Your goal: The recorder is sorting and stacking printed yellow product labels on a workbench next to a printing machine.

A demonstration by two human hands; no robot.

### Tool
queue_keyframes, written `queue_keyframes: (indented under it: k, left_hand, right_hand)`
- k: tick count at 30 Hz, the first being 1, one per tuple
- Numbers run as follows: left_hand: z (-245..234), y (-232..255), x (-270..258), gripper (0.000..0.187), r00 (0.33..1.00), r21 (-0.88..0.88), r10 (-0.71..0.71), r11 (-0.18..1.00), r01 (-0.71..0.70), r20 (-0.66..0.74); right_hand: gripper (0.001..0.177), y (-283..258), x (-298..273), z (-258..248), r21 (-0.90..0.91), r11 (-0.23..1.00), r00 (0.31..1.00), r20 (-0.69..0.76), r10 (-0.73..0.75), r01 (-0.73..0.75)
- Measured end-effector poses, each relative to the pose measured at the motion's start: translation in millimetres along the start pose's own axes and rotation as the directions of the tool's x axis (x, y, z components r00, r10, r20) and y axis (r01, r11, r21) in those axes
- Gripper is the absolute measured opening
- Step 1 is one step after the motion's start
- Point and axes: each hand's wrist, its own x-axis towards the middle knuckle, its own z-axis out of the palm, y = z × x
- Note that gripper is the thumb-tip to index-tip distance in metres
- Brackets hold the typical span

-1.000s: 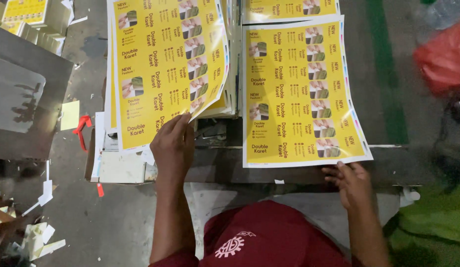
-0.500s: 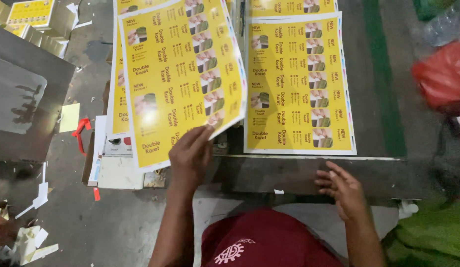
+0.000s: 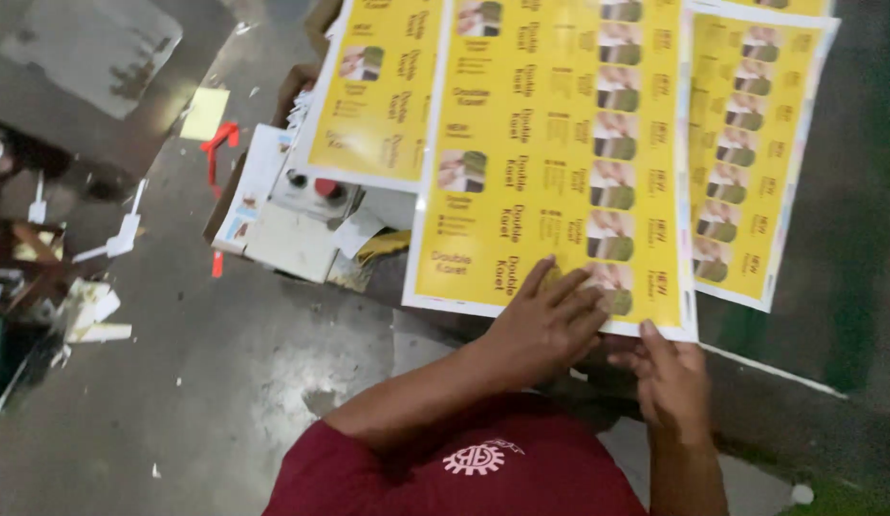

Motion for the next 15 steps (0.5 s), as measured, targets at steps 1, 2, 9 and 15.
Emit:
queue_keyframes:
  k: [1,2,9,15]
  left_hand:
    - [-11,-2,0,0.042,0.999,0.018,-0.039,0.999,0.039,-0.008]
    - [-21,-4,-1,0.035,0.997,-0.051,-0.029,0.998,0.026,-0.071]
    - [-85,-110,-21,0.025,0.711,0.055,-0.272,0.915,0.4,-0.649]
    - [-83,-237,-98,0.029,0.304,-0.126,-0.459,0.697,0.706,-0.835]
  right_hand:
    - [0.027,-6,-5,0,-0.018,1.0,0.999,0.035,0.02,-0.019]
    - [0.033,-12,-10,0,-0.036,0.999,0.999,0.037,-0.022,0.023]
    - [0.037,-29,-37,-38,-0.295,0.945,0.982,-0.08,-0.17,0.139]
    - [0.039,-3,-37,-126,-0.278,0.949,0.967,-0.157,-0.199,0.15]
